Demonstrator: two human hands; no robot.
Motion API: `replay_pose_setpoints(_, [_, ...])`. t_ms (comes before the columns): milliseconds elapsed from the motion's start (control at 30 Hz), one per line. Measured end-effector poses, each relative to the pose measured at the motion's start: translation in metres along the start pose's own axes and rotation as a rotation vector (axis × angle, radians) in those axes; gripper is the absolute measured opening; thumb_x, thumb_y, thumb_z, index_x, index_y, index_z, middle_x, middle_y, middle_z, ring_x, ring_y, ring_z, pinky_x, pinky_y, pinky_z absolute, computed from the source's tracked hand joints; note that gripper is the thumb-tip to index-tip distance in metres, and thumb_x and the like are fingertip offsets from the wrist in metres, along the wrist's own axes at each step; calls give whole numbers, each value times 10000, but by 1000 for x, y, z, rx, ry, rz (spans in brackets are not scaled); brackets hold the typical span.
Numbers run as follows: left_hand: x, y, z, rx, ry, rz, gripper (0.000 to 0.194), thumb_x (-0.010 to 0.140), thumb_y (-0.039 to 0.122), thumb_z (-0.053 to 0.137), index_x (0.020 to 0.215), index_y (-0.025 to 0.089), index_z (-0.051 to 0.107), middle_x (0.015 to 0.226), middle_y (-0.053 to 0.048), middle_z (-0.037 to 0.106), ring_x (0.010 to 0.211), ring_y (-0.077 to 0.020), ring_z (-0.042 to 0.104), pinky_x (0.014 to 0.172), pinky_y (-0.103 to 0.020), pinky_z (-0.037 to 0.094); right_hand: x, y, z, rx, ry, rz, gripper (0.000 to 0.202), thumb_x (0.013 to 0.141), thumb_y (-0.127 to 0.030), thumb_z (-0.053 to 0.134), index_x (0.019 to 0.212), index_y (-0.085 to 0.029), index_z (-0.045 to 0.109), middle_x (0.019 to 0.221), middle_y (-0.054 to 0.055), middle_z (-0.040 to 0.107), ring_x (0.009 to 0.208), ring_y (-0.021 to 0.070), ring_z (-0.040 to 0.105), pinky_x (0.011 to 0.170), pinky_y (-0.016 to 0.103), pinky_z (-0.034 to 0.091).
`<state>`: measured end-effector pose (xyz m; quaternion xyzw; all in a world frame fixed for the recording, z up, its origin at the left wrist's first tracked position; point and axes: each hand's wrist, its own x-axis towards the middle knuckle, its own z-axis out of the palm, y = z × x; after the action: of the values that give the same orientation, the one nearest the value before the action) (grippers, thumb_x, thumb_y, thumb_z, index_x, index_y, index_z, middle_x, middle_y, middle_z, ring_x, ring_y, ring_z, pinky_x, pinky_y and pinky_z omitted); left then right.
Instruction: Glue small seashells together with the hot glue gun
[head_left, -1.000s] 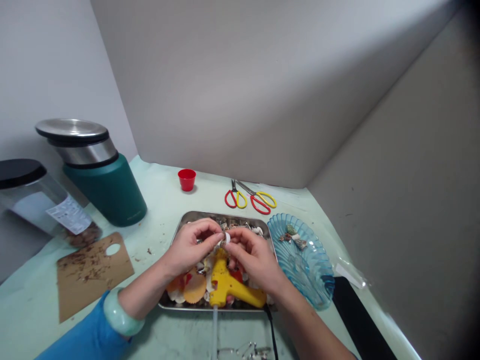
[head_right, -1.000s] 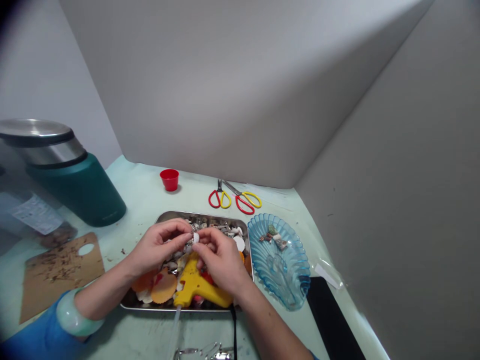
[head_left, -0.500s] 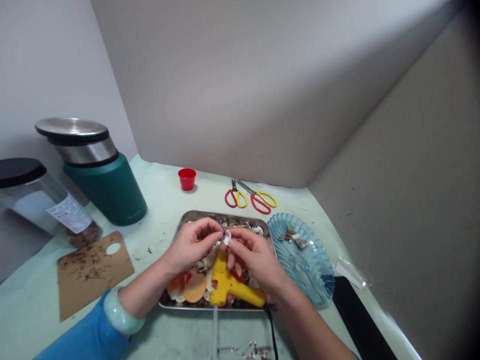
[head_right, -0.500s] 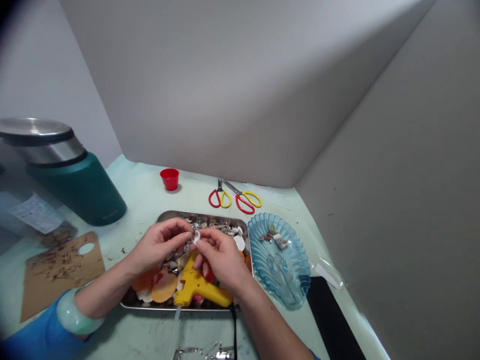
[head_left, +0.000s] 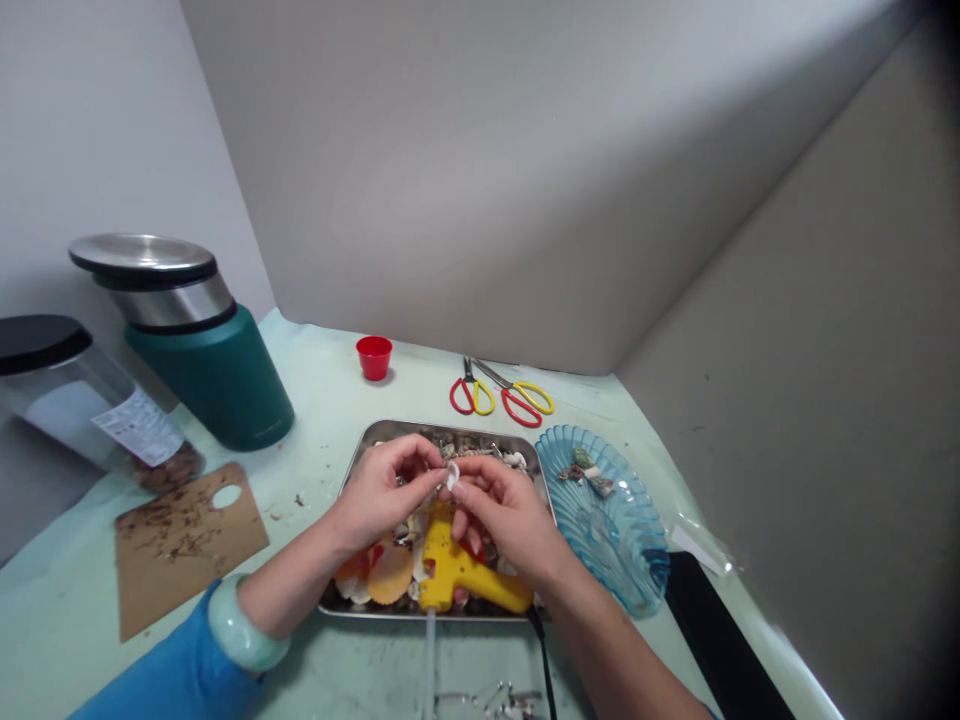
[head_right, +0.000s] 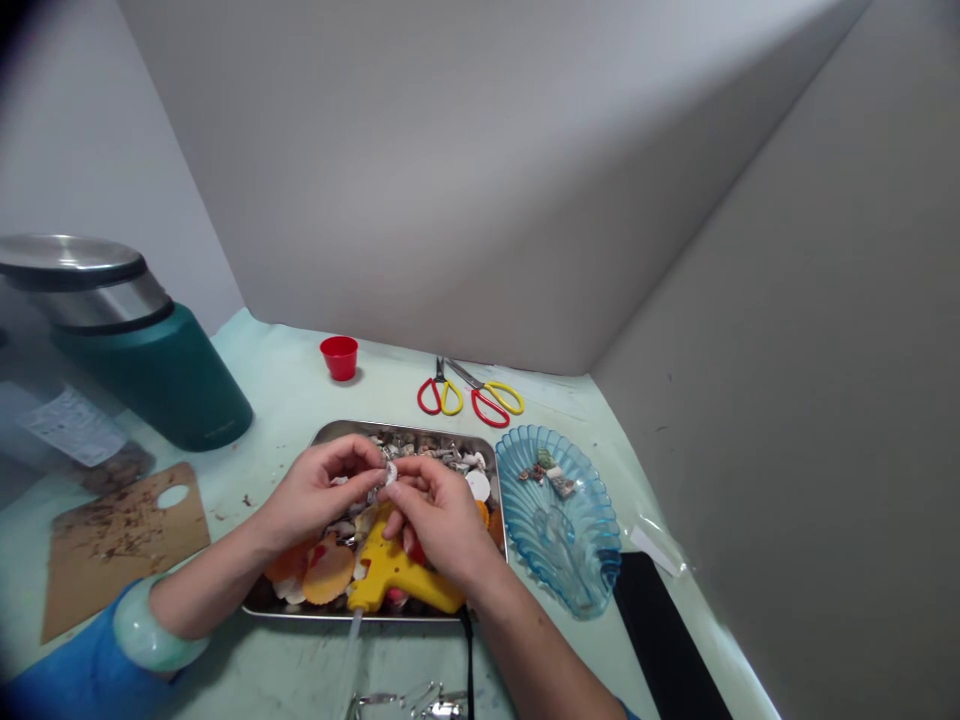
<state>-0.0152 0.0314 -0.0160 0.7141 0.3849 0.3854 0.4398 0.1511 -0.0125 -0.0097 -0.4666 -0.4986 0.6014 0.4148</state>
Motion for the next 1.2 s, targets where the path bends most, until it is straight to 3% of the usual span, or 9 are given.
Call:
replay_pose_setpoints(200, [1,0,-1,49,20,30,101,792,235,601,742,150,620,720,-22,630,624,-123,544,569,-230,450,-2,1,3,-70,52,-28,178,832,-252,557,993,-177,565,518,-59,598,316,45,424,336,137,332])
replay_pose_setpoints(367, [-1,-5,0,20,20,41,73,808,213,579,800,157,624,758,-24,644,640,-126,572,582,-234,467,-6,-3,5,-187,92,-101,120,848,-207,536,963,-187,564,550,-52,595,410,81,519,387,156,385])
replay_pose_setpoints(500, [-2,-5,-1,44,27,104,53,822,177,556,829,165,608,802,-31,646,723,-143,602,648,-251,480,-10,-5,7,-463,157,-290,134,848,-158,532,967,-192,583,741,1,656,586,124,614,563,227,485])
replay_pose_setpoints(667, [-1,0,-2,81,56,249,77,814,125,544,782,163,604,851,-42,611,780,-146,588,633,-235,458,-11,-1,6,-845,247,-566,144,853,-145,529,984,-160,586,897,77,674,757,192,634,693,301,488])
replay_pose_setpoints(900, [-3,2,0,2,27,121,49,815,155,548,827,153,596,799,-38,640,701,-145,608,628,-247,487,-8,4,1,-952,264,-703,197,874,-119,491,1054,-155,562,951,96,665,852,211,633,742,309,497])
replay_pose_setpoints(1200, [-3,8,-3,-98,-18,71,149,840,270,565,837,139,636,838,-67,685,754,-165,634,687,-270,517,-8,0,0,-948,286,-715,202,882,-107,471,1054,-173,554,977,91,658,888,201,627,773,305,500])
